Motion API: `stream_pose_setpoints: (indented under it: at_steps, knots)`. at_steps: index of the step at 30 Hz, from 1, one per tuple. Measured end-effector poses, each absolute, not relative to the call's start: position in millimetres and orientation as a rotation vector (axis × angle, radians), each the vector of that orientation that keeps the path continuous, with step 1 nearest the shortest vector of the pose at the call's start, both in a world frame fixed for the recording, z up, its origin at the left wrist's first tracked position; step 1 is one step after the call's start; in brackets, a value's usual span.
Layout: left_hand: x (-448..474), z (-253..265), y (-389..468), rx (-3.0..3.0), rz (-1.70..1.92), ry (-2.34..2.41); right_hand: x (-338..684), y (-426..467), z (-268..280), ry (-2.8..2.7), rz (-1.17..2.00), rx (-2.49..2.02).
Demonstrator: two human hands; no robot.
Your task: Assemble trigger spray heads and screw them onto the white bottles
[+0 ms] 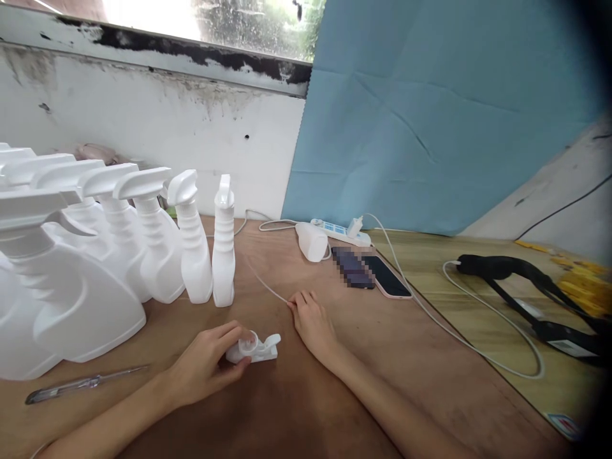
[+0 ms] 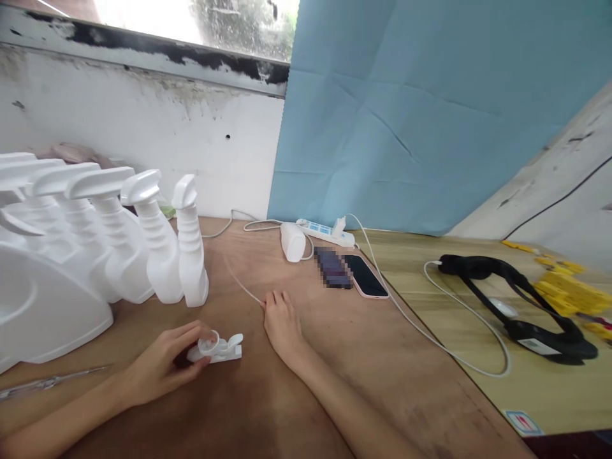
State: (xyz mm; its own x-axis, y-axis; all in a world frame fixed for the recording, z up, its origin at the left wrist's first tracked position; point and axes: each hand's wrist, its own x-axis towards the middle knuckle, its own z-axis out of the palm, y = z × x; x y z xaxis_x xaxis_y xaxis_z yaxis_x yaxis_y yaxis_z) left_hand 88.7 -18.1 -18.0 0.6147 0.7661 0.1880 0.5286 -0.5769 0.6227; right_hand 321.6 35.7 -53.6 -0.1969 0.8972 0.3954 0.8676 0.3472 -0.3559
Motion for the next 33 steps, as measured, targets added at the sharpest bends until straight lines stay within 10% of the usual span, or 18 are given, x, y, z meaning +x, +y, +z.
stream_pose_setpoints:
  at_steps: [14,33]
  knots:
    - [88,-27,-19,2.314,0.656,1.004,284,0,-31,-1.329,1.048,-0.959]
    - [88,-24,-19,2.304,0.698,0.977,266,-22,-40,-1.599,0.968,-1.009]
